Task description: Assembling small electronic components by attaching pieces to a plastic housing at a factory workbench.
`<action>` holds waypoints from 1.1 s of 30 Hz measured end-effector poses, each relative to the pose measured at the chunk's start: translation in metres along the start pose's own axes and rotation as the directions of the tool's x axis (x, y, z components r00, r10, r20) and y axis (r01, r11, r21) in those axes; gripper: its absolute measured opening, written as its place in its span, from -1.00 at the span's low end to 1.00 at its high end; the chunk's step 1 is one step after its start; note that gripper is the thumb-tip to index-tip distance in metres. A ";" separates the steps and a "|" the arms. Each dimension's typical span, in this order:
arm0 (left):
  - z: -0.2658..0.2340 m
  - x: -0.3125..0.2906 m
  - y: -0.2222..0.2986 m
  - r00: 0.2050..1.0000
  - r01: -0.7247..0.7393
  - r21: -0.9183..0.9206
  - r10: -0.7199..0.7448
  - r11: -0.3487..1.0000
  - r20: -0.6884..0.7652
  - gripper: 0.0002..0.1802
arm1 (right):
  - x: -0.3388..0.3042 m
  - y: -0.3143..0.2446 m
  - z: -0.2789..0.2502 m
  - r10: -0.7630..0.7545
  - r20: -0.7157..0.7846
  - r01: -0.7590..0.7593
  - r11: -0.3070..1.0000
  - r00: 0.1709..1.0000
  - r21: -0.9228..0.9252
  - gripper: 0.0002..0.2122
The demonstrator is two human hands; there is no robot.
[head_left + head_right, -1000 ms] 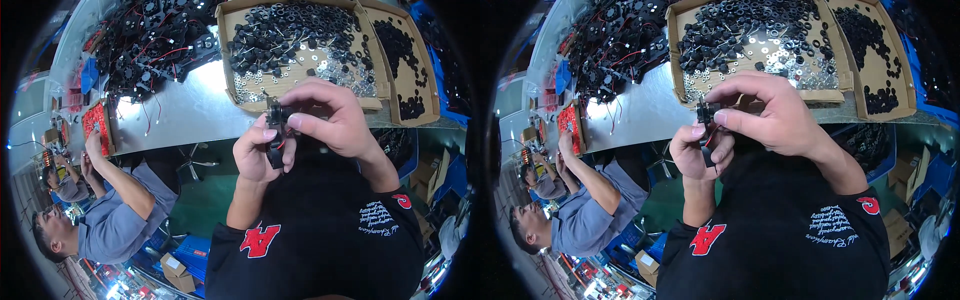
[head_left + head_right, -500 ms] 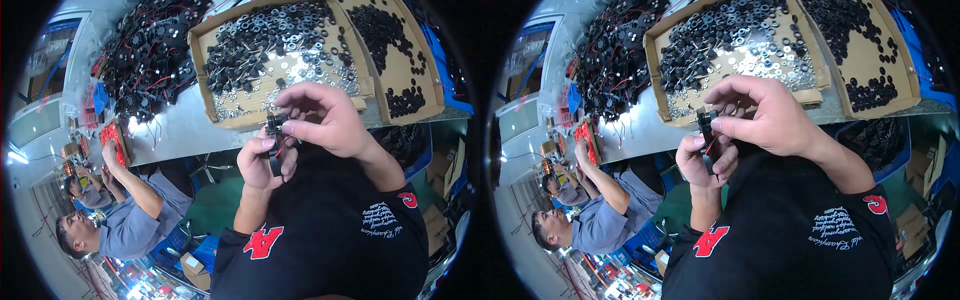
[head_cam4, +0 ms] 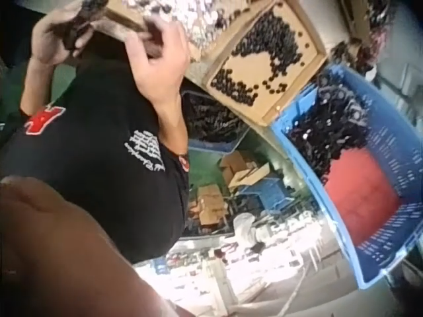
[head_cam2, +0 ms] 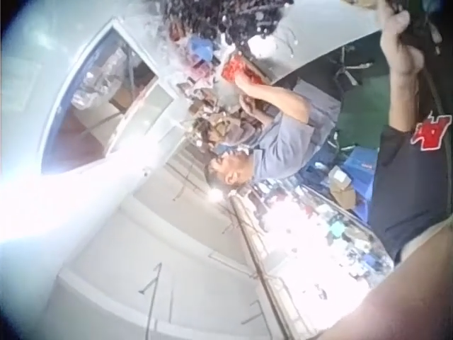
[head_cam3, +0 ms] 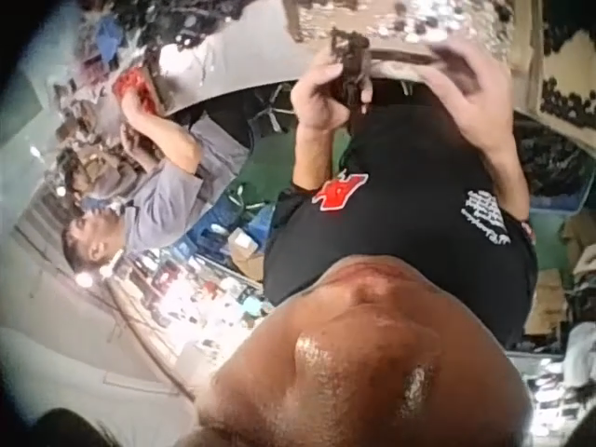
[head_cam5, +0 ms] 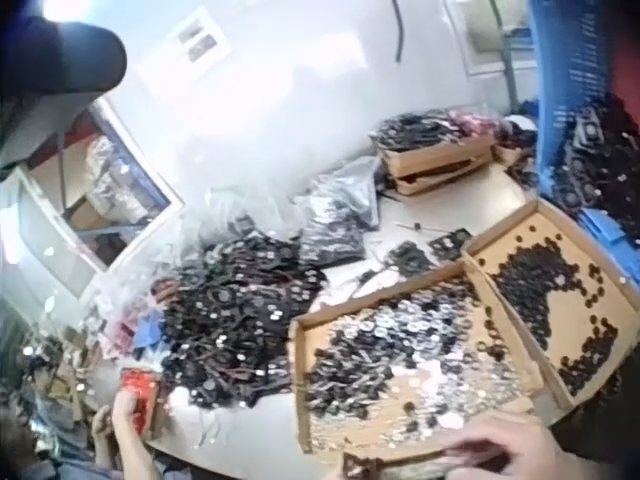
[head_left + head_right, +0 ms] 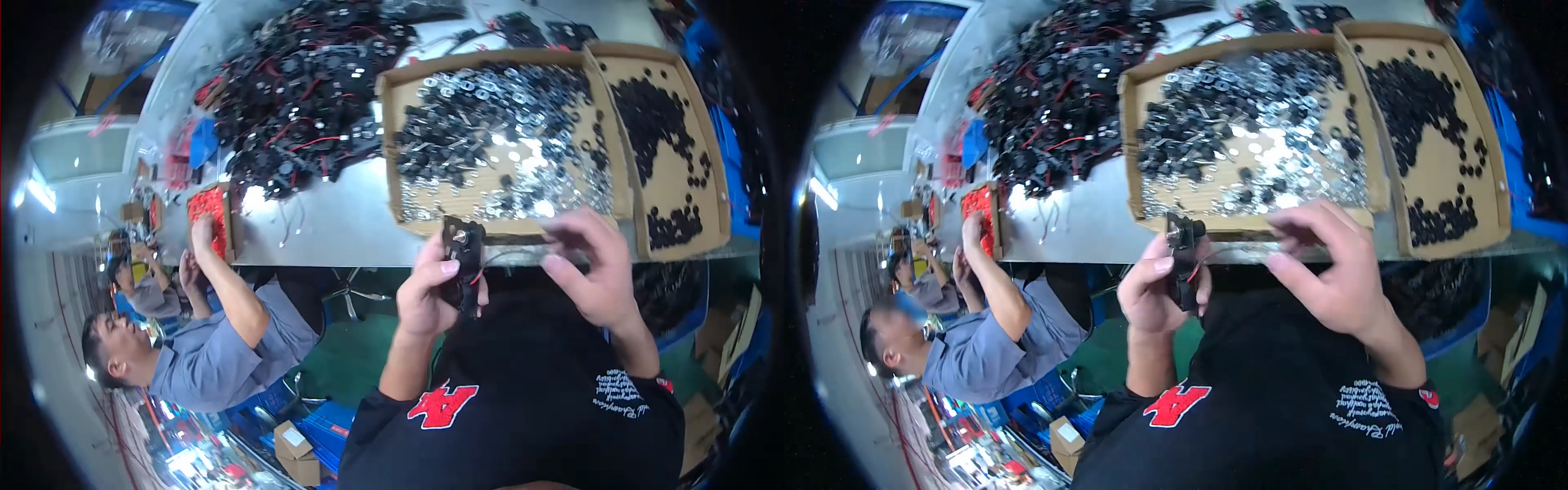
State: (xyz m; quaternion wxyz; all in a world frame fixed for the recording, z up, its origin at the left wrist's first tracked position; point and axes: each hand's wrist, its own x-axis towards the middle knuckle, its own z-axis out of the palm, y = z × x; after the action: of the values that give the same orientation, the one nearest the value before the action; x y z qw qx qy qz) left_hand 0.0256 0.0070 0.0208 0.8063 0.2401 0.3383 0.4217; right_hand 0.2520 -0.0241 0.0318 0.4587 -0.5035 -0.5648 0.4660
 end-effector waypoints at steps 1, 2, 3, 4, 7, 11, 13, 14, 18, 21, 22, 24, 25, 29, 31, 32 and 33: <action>0.005 -0.001 0.014 0.992 -0.051 0.187 0.070 0.981 -0.101 -0.33 | -0.005 0.001 -0.002 -0.023 -0.022 0.022 0.997 0.999 -0.069 -0.74; -0.001 -0.001 0.031 0.991 -0.070 0.189 0.089 0.979 -0.095 -0.49 | -0.008 0.003 -0.001 -0.033 -0.070 0.027 0.996 0.997 -0.088 -0.79; -0.003 0.003 0.048 0.971 -0.127 0.321 0.183 0.939 -0.152 -0.53 | -0.009 0.002 0.000 -0.049 -0.054 0.044 0.996 0.997 -0.084 -0.79; -0.021 0.013 0.066 0.954 -0.163 0.502 0.266 0.850 -0.140 -0.54 | -0.011 0.006 0.001 -0.048 -0.063 0.040 0.991 0.997 -0.125 -0.80; -0.054 0.052 0.122 0.847 -0.199 0.656 0.465 0.728 -0.259 -0.63 | -0.011 0.001 0.008 -0.091 -0.087 0.070 0.973 0.992 -0.219 -0.84; -0.128 0.092 0.217 0.769 -0.104 0.895 0.535 -0.434 0.349 -0.72 | -0.015 0.002 0.013 -0.163 -0.131 0.130 0.964 0.978 -0.230 -0.82; -0.156 0.104 0.239 0.734 -0.196 0.978 0.650 -0.077 0.198 -0.65 | -0.017 0.003 0.011 -0.175 -0.122 0.143 0.962 0.977 -0.234 -0.83; -0.143 0.120 0.238 0.683 -0.232 0.858 0.705 0.459 -0.192 -0.58 | -0.017 0.005 0.006 -0.193 -0.136 0.154 0.955 0.972 -0.254 -0.82; -0.149 0.119 0.229 0.371 0.332 0.769 0.825 -0.547 0.426 -0.41 | -0.019 0.007 -0.036 -0.273 -0.191 0.154 0.865 0.943 -0.477 -0.81; -0.133 0.106 0.183 0.213 0.472 0.773 0.906 -0.424 0.366 -0.40 | -0.019 0.001 -0.093 -0.202 -0.375 -0.133 0.703 0.905 -0.699 -0.81; -0.122 0.099 0.164 0.201 0.424 0.801 0.906 -0.423 0.373 -0.47 | -0.019 0.013 -0.119 -0.209 -0.417 -0.202 0.635 0.885 -0.745 -0.80; -0.099 0.073 0.126 0.244 0.256 0.913 0.935 -0.319 0.258 -0.57 | -0.013 0.027 -0.178 -0.199 -0.460 -0.346 0.427 0.865 -0.835 -0.79; -0.092 0.062 0.107 0.320 0.128 0.973 0.937 -0.190 0.141 -0.60 | -0.009 0.031 -0.205 -0.195 -0.495 -0.419 0.328 0.847 -0.847 -0.79; -0.079 0.037 0.022 0.496 -0.072 0.976 0.841 -0.207 0.215 -0.67 | 0.021 0.048 -0.298 -0.218 -0.666 -0.672 0.056 0.714 -0.739 -0.76; -0.063 0.033 -0.017 0.531 -0.054 0.997 0.844 -0.055 0.075 -0.65 | 0.044 0.053 -0.322 -0.211 -0.721 -0.733 0.030 0.660 -0.680 -0.76; -0.066 0.034 -0.025 0.472 -0.069 0.987 0.867 -0.145 0.161 -0.63 | 0.053 0.060 -0.333 -0.227 -0.729 -0.747 0.014 0.645 -0.665 -0.77; -0.069 0.036 -0.031 0.410 -0.076 0.969 0.878 -0.237 0.246 -0.61 | 0.061 0.066 -0.339 -0.241 -0.738 -0.760 0.001 0.631 -0.650 -0.77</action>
State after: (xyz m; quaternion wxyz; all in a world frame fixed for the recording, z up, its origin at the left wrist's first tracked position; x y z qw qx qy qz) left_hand 0.0047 0.0282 -0.0575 -0.0173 0.6708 0.5966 0.4403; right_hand 0.5920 0.0628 0.0185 0.0468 -0.9067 -0.3746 -0.1882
